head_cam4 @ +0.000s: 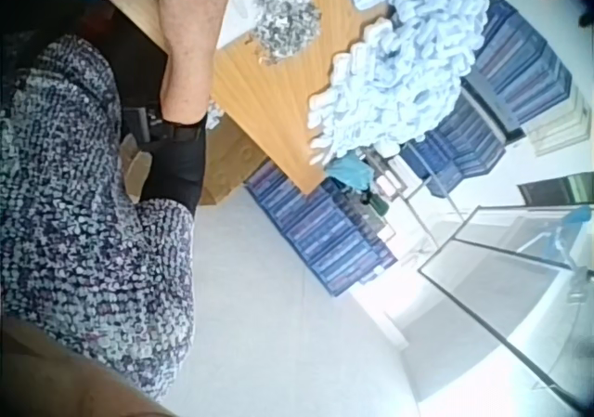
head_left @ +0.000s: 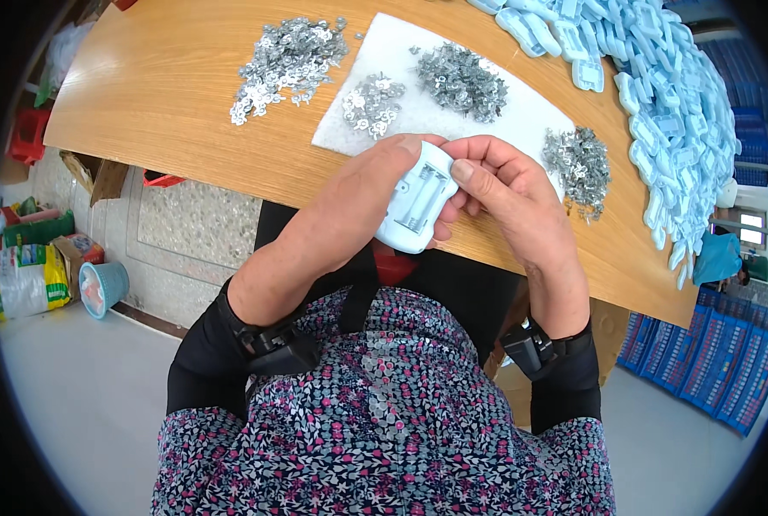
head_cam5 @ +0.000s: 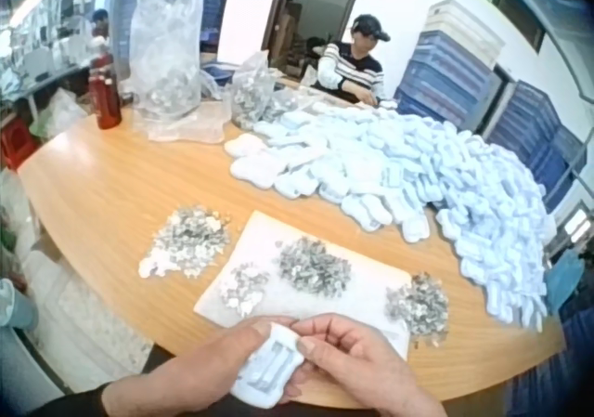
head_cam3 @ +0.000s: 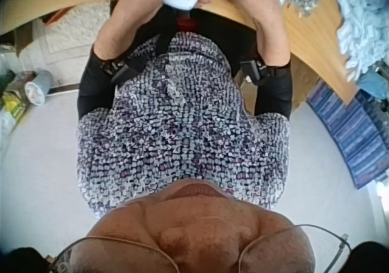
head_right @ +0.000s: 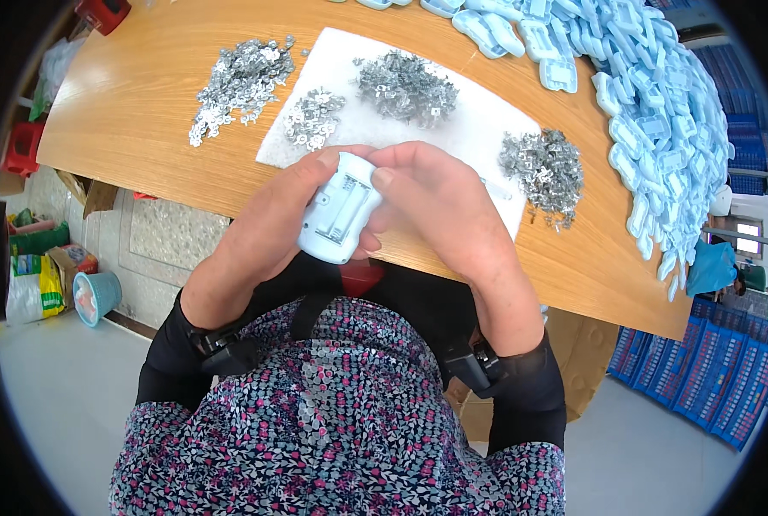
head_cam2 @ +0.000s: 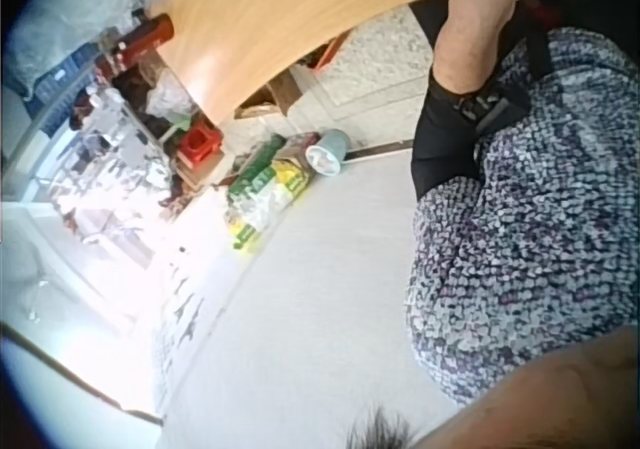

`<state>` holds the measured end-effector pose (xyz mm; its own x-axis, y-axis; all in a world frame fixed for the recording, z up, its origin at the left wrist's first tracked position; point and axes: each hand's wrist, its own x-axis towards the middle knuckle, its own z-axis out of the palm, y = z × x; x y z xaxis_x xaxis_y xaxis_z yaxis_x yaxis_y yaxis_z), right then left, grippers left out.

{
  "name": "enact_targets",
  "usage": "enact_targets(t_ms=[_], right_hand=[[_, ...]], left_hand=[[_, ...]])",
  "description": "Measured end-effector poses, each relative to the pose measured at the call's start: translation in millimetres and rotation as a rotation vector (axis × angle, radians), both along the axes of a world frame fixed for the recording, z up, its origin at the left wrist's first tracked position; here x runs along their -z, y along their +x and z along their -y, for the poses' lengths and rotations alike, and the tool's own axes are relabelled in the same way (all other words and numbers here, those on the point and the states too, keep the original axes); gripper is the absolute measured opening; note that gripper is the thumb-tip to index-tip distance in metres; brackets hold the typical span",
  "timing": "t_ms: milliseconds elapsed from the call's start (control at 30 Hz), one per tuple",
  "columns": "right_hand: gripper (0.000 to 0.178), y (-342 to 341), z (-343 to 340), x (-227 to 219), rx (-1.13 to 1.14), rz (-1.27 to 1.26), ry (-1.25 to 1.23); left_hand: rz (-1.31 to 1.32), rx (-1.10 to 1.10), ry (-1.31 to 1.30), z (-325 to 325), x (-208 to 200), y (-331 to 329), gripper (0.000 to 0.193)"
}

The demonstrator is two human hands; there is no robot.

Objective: Manually assemble small metal and plastic toy components at a factory workstation.

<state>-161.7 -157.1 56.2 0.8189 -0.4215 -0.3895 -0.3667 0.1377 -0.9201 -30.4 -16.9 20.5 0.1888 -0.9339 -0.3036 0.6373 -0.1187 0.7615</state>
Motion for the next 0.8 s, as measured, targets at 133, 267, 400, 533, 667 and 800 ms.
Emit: enact_targets(t_ms=[133,267,400,533,667,800], right_hand=[[0.023,-3.6,-1.6,4.7,-0.005,0.139,-0.022],[0.023,-12.8,-0.3,20.1,0.085,0.066,0.046],[0.023,-16.7,1.0,24.3,0.088,0.158,0.131],[0.023,-14.6,1.1,15.7,0.126,0.173,0.114],[0.023,-23.4,6.1,14.4,0.1,0.217,0.135],[0.025,-28.9,8.3,14.7,0.075,0.119,0.006]], left_hand=[[0.243,0.027,0.006,-3.6,-6.4,5.0,0.042],[0.455,0.02,-0.014,-3.3,3.7,3.3,0.036],[0.645,0.0,-0.016,-6.6,2.4,-0.9,0.036],[0.68,0.037,-0.044,-0.1,8.3,11.5,0.04],[0.501,0.022,0.129,-2.7,-17.9,3.3,0.039],[0.604,0.025,-0.007,2.8,-10.8,-7.4,0.039]])
